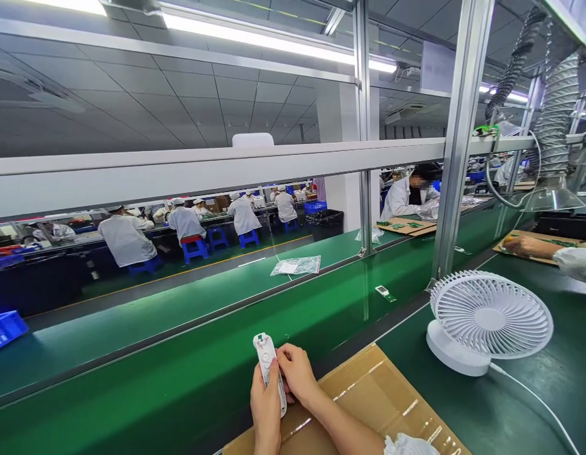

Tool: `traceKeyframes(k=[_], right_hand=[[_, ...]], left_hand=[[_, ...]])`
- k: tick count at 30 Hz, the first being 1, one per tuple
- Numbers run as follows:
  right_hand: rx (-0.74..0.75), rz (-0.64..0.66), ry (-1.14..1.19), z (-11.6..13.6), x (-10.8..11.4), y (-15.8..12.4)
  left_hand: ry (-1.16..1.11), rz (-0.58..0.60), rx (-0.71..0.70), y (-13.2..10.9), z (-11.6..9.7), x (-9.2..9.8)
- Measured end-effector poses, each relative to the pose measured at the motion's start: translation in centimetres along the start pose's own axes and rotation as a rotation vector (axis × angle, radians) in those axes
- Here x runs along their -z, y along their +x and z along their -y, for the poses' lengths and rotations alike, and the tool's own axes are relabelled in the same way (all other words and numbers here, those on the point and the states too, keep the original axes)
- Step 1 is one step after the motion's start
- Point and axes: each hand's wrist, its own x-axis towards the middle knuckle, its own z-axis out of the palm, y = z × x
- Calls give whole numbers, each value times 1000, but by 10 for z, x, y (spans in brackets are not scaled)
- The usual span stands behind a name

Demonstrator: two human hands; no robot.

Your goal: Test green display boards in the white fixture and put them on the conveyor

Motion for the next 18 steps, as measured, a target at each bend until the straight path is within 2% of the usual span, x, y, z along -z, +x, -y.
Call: traceKeyframes(k=[11, 18], right_hand=[[5, -8, -16, -2, 0, 1], [22, -27, -32, -4, 0, 1]], left_hand=[[-4, 3, -7, 4, 3, -1], [-3, 12, 2, 0, -2, -1]])
